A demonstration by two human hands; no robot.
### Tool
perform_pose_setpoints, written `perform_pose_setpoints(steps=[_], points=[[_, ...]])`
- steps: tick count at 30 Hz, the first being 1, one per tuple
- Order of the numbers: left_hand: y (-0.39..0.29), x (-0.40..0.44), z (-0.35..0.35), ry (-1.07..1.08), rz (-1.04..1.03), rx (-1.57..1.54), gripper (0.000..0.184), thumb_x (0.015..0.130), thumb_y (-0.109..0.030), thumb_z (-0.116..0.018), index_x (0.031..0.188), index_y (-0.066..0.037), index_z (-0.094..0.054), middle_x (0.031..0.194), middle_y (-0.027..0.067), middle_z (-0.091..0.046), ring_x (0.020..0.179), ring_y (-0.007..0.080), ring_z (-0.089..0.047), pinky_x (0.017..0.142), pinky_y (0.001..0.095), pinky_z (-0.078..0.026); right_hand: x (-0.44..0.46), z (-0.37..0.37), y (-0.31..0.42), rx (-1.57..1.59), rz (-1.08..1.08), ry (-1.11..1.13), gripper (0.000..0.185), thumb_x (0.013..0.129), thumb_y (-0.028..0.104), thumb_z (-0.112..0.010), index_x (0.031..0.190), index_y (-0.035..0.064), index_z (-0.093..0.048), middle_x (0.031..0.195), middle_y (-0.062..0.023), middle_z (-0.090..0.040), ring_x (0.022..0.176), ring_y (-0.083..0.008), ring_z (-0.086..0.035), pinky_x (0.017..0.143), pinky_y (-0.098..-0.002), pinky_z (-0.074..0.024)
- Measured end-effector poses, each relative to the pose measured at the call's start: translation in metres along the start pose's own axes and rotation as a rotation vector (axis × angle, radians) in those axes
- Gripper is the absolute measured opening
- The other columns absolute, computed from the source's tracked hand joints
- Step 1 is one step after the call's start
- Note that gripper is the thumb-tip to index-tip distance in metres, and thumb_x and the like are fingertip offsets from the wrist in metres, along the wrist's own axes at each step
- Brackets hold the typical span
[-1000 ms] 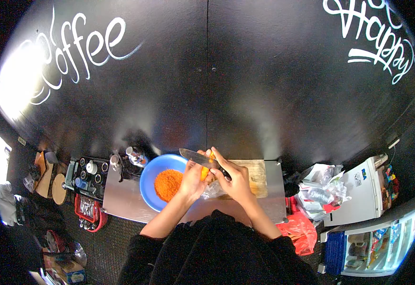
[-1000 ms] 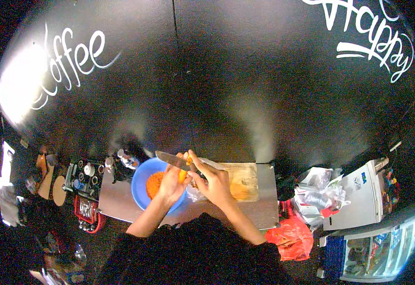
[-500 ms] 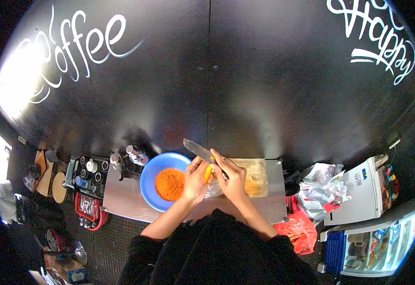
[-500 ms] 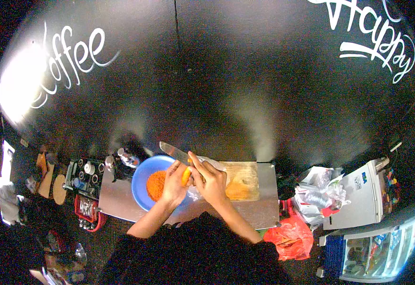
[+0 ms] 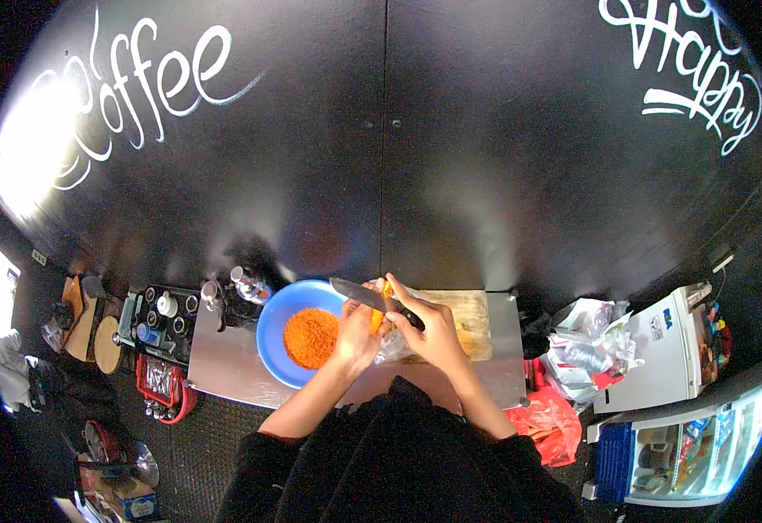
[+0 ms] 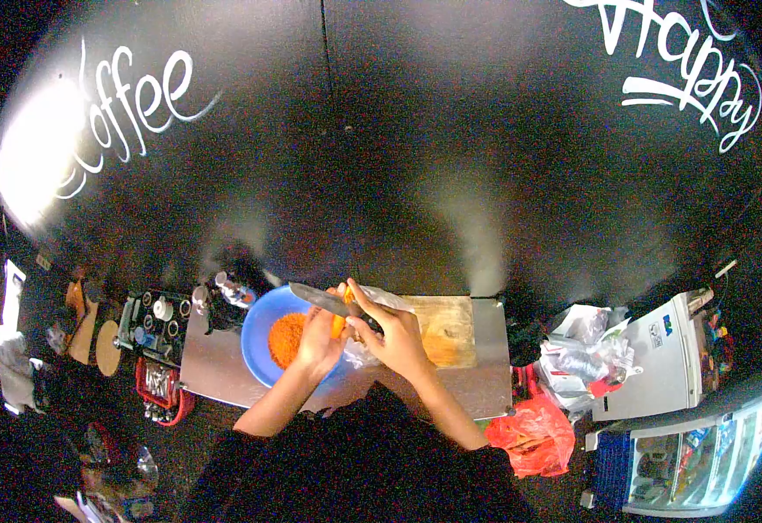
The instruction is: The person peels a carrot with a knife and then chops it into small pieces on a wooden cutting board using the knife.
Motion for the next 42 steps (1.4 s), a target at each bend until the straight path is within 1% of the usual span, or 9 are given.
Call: perform_pose_setpoints(steps=[13,15,19,21,23,25,28,38,42], points=[[0.003,0.002,0.005,-0.006,-0.065,0.113,0.008,0.085,-0.010,-0.047,0.088,-0.005,-0.053,0.070,0.0005,-0.052,0.051,0.0061,-0.044,0.040,0.0187,-0.033,-0.005,-0.016,0.001,-0.154,-0.112,-0.058,0.040,0.074,0.008,-0.059,0.113,0.0071,-0.052,0.079,-0.0151,-0.061,0.062,-0.0200,-0.060,0.051,-0.0257,-0.0436],[0.004,0.003,0.007,-0.022,-0.056,0.177,0.009,0.086,-0.012,-0.047,0.085,-0.006,-0.052,0.070,-0.0002,-0.052,0.051,0.0059,-0.044,0.041,0.0187,-0.033,-0.006,-0.025,-0.007,-0.123,0.010,-0.244,0.035,0.078,0.013,-0.057,0.113,0.0098,-0.053,0.065,-0.0070,-0.058,0.047,-0.0153,-0.052,0.045,-0.0283,-0.0410],[0.004,0.005,0.018,0.059,-0.023,0.169,0.010,0.086,-0.016,-0.045,0.089,-0.009,-0.052,0.074,-0.0017,-0.053,0.056,0.0063,-0.046,0.044,0.0190,-0.034,-0.005,-0.039,-0.028,0.174,0.026,-0.369,0.029,0.081,0.015,-0.054,0.109,0.0052,-0.055,0.058,-0.0039,-0.053,0.047,-0.0077,-0.047,0.044,-0.0242,-0.0368],[0.001,0.004,0.017,-0.002,0.107,0.210,0.013,0.087,-0.020,-0.046,0.086,-0.009,-0.052,0.072,-0.0020,-0.051,0.055,0.0069,-0.045,0.044,0.0193,-0.034,-0.012,-0.040,-0.044,0.617,-0.451,-0.110,0.027,0.084,0.018,-0.051,0.106,0.0013,-0.056,0.056,-0.0009,-0.050,0.049,-0.0048,-0.042,0.046,-0.0217,-0.0341],[0.005,0.008,0.029,-0.028,0.126,0.210,0.016,0.087,-0.023,-0.046,0.087,-0.008,-0.052,0.072,-0.0016,-0.051,0.055,0.0073,-0.044,0.044,0.0198,-0.033,-0.012,-0.039,-0.050,0.639,-0.507,-0.091,0.028,0.086,0.023,-0.049,0.100,0.0015,-0.059,0.054,0.0011,-0.046,0.049,-0.0068,-0.039,0.045,-0.0227,-0.0332],[0.010,0.015,0.042,-0.054,0.145,0.208,0.019,0.087,-0.026,-0.046,0.088,-0.008,-0.052,0.073,-0.0011,-0.051,0.055,0.0076,-0.044,0.044,0.0203,-0.033,-0.017,-0.047,-0.073,0.340,-0.403,-0.044,0.032,0.088,0.025,-0.044,0.075,0.0022,-0.063,0.051,0.0025,-0.041,0.048,-0.0047,-0.035,0.043,-0.0218,-0.0277],[0.021,0.030,0.074,-0.176,0.143,0.324,0.024,0.086,-0.027,-0.045,0.091,-0.004,-0.053,0.075,0.0014,-0.052,0.055,0.0090,-0.043,0.044,0.0215,-0.033,-0.030,-0.058,-0.093,0.221,-0.436,-0.038,0.038,0.087,0.029,-0.046,0.063,0.0013,-0.058,0.048,0.0001,-0.044,0.048,-0.0056,-0.039,0.045,-0.0228,-0.0312],[0.073,0.065,0.146,-0.160,0.192,0.688,0.023,0.085,-0.022,-0.045,0.087,-0.002,-0.056,0.071,0.0065,-0.060,0.050,0.0105,-0.049,0.038,0.0211,-0.033,-0.050,-0.084,-0.176,-0.183,-0.606,0.109,0.043,0.076,0.040,-0.056,0.052,0.0053,-0.061,0.040,-0.0041,-0.052,0.036,-0.0138,-0.050,0.039,-0.0286,-0.0386],[0.095,0.076,0.160,-0.101,0.015,0.935,0.023,0.081,-0.020,-0.052,0.086,0.001,-0.059,0.071,0.0074,-0.061,0.058,0.0104,-0.054,0.049,0.0237,-0.041,-0.047,-0.086,-0.184,-0.193,-0.608,0.166,0.039,0.077,0.037,-0.056,0.053,0.0064,-0.062,0.041,-0.0040,-0.052,0.035,-0.0137,-0.049,0.039,-0.0287,-0.0389]])
Point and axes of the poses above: each hand's wrist, its own x-axis towards the middle knuckle, its own z-axis out of the back of the hand, y = z × x, the point moved 1 cm from there along x, towards the middle knuckle
